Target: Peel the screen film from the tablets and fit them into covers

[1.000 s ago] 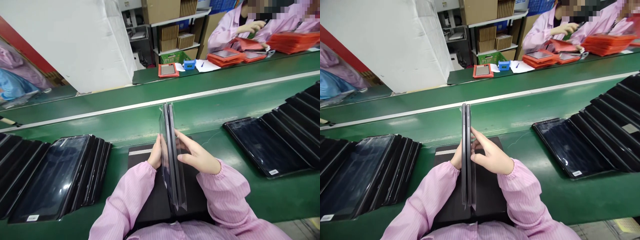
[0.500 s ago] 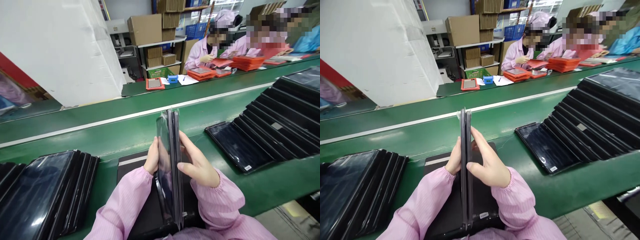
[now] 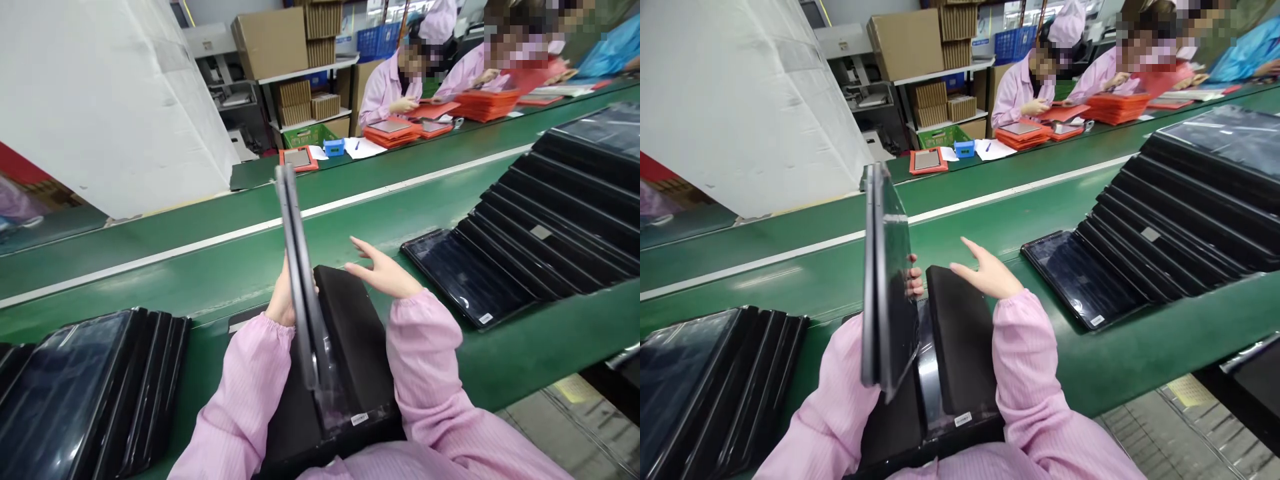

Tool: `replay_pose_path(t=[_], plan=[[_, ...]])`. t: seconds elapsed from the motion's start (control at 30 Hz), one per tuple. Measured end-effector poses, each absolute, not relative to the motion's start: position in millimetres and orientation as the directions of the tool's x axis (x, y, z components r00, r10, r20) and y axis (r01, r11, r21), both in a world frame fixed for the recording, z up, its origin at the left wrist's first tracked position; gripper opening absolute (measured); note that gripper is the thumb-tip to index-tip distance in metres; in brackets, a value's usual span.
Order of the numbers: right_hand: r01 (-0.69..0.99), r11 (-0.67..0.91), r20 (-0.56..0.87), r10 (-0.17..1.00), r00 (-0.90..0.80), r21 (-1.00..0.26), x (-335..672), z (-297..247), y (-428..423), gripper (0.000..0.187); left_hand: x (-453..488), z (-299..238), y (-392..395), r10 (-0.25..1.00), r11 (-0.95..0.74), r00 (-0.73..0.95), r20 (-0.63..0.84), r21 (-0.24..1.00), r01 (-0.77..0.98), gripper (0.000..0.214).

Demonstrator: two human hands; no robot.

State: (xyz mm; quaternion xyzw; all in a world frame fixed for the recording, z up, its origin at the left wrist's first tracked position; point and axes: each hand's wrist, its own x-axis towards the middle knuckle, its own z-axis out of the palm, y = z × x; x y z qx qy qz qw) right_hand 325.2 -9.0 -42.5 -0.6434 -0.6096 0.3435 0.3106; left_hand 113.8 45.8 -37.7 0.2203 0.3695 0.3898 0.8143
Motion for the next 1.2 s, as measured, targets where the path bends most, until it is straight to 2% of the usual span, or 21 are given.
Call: replay_pose_path(t=[0.03, 0.1, 0.3, 0.4, 0.5, 0.67, 0.83, 0.93, 1.03, 1.2], plan=[[0.675, -0.201, -0.200, 0.977, 0.080, -0.710, 336, -53, -2, 0.096, 111, -40, 50, 0.769, 0.635, 0.466, -0.438, 0.606, -0.479, 0.026], [0.733, -0.297, -0.355, 0.931, 0.081, -0.612, 350, -73, 9, 0.103, 103, -46, 57, 0.721, 0.689, 0.532, -0.444, 0.541, -0.481, 0.023], [0.725, -0.261, -0.459, 0.884, -0.086, -0.638, 343, -100, 17, 0.100, 80, -59, 65, 0.815, 0.579, 0.456, -0.358, 0.551, -0.602, 0.020], [0.750, -0.232, -0.433, 0.898, -0.080, -0.620, 339, -98, 13, 0.094, 72, -58, 71, 0.843, 0.537, 0.407, -0.351, 0.568, -0.624, 0.022], [0.766, -0.169, -0.367, 0.926, -0.093, -0.620, 333, -93, 8, 0.078, 66, -57, 79, 0.850, 0.526, 0.396, -0.347, 0.572, -0.629, 0.025], [0.757, -0.063, -0.273, 0.949, -0.156, -0.650, 319, -87, 3, 0.064, 66, -62, 85, 0.809, 0.586, 0.464, -0.360, 0.550, -0.594, 0.023], [0.734, -0.086, -0.342, 0.917, -0.206, -0.674, 323, -95, 3, 0.065, 78, -53, 68, 0.745, 0.664, 0.535, -0.400, 0.529, -0.528, 0.026], [0.730, -0.121, -0.351, 0.921, -0.171, -0.673, 323, -102, -4, 0.065, 89, -42, 47, 0.795, 0.606, 0.454, -0.402, 0.569, -0.556, 0.019], [0.737, -0.139, -0.288, 0.954, -0.079, -0.662, 314, -105, -15, 0.068, 101, -36, 31, 0.838, 0.545, 0.362, -0.408, 0.619, -0.565, 0.024], [0.724, -0.135, -0.116, 0.990, 0.076, -0.677, 306, -90, -20, 0.081, 114, -46, 24, 0.815, 0.580, 0.345, -0.466, 0.646, -0.496, 0.039]])
